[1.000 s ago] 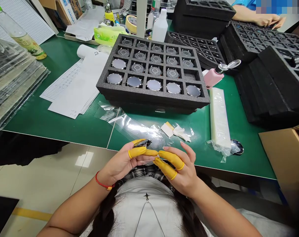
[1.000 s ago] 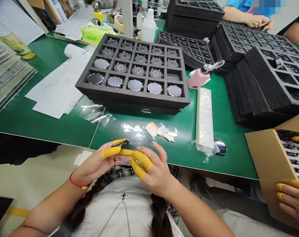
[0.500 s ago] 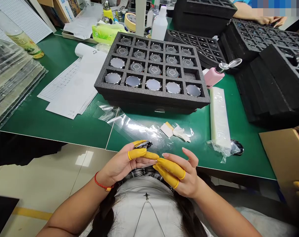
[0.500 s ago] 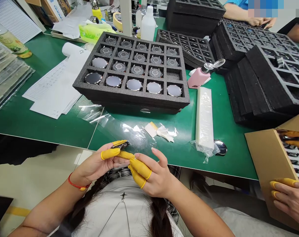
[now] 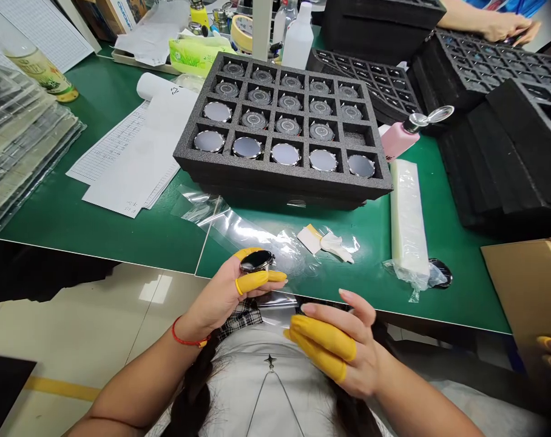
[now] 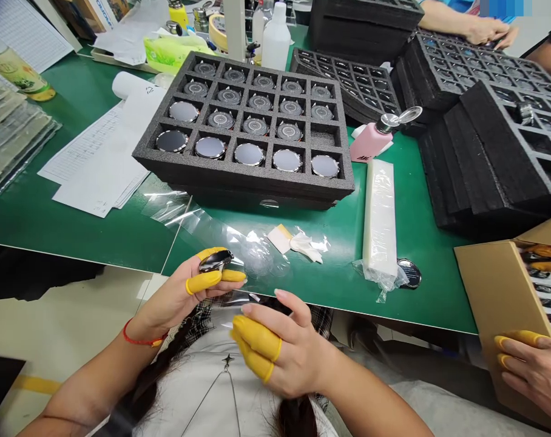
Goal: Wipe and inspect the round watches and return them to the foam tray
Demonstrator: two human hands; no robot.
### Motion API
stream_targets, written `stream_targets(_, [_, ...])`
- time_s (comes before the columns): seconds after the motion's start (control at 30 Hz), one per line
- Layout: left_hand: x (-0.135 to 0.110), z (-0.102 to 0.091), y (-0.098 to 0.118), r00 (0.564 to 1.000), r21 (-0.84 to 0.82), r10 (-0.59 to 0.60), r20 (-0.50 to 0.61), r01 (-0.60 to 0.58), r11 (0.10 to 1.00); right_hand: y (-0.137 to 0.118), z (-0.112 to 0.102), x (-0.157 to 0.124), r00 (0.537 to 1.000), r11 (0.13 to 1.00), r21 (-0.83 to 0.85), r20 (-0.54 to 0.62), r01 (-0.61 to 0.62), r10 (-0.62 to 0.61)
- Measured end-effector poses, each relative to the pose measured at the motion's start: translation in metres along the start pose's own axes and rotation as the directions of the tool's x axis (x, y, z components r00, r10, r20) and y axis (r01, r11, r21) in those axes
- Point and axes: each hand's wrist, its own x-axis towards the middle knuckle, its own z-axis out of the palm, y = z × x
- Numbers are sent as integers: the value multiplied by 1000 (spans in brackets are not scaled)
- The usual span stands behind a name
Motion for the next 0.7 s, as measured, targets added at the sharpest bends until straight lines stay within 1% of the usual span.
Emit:
stream_targets(0.07, [0, 1, 0, 999, 94, 42, -34, -38, 995, -6, -9, 3, 990, 989, 59, -16, -138, 139])
stream_targets(0.1, [0, 2, -2, 997, 147, 62, -37, -56, 988, -8, -13, 6, 975, 973, 79, -19, -219, 221])
stream_targets(0.17, [0, 2, -6, 995, 266, 102, -17, -93, 959, -7, -19, 12, 923, 917, 124, -24, -379, 385])
stream_targets(0.23, [0, 1, -12, 987, 381, 156, 30, -156, 912, -1, -20, 20, 841, 822, 213, -1, -528, 541])
stream_targets(0.27, [-1, 2, -15, 982, 427, 183, 56, -189, 884, 3, -18, 23, 786, 750, 278, 34, -601, 617])
stream_targets(0.33, [-2, 2, -19, 970, 499, 221, 100, -242, 832, 10, -12, 27, 652, 542, 428, 165, -723, 740])
stream_targets(0.37, [-2, 3, -21, 964, 526, 238, 116, -263, 808, 14, -9, 28, 594, 435, 482, 245, -761, 766])
stream_targets(0.4, [-3, 4, -22, 958, 550, 257, 125, -282, 786, 17, -5, 28, 545, 338, 519, 318, -785, 776])
stream_targets(0.43, [-4, 5, -22, 954, 568, 271, 130, -296, 768, 18, -1, 28, 507, 255, 547, 377, -797, 776])
stream_targets(0.5, [-5, 6, -22, 949, 588, 289, 125, -305, 749, 20, 5, 28, 451, 128, 579, 459, -805, 765])
stream_targets(0.6, [-6, 7, -22, 952, 598, 284, 116, -295, 745, 21, 10, 28, 389, 4, 597, 517, -802, 763])
stream_targets(0.7, [-7, 7, -22, 947, 601, 294, 126, -309, 737, 20, 12, 28, 364, -45, 607, 533, -794, 764])
